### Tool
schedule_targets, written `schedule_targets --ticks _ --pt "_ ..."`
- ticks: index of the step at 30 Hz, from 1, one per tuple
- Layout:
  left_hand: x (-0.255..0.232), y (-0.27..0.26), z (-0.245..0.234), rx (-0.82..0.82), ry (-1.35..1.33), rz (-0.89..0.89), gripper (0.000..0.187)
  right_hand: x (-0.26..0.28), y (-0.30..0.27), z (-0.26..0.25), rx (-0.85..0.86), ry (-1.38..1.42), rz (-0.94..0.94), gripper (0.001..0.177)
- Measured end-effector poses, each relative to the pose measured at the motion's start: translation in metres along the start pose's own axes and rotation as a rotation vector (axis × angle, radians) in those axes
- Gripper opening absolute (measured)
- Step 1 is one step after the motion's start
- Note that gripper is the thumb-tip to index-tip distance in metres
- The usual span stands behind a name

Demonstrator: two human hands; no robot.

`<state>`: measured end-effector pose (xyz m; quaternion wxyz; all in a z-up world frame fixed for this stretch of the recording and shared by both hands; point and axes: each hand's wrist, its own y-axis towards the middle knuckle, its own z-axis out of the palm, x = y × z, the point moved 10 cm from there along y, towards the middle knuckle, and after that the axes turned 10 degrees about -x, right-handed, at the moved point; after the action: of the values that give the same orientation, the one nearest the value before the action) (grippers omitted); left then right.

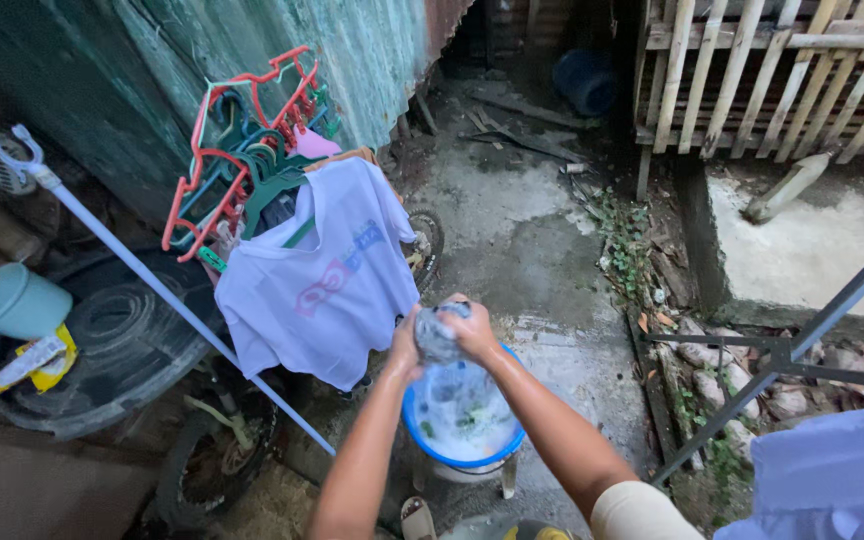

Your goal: The person washes clothes in a bucket of soapy water, wrings them out, and hangs them on a multi-clip clothes dryer and hangers.

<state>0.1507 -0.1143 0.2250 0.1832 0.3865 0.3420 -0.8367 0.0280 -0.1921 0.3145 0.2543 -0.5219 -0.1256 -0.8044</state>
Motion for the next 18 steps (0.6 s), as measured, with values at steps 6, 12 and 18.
schedule_targets --ticks 6,12,18 --pt "0.035 0.009 0.020 0.228 0.450 -0.267 0.041 0.083 -0.043 0.054 0.194 -1.037 -0.719 0.021" --pt "0.060 -0.001 0.025 0.362 0.715 -0.373 0.039 0.120 -0.103 0.094 0.435 -1.026 -1.105 0.023" --pt "0.079 -0.019 0.026 0.390 0.765 -0.474 0.043 0.089 -0.115 0.094 0.642 -1.195 -0.623 0.022"
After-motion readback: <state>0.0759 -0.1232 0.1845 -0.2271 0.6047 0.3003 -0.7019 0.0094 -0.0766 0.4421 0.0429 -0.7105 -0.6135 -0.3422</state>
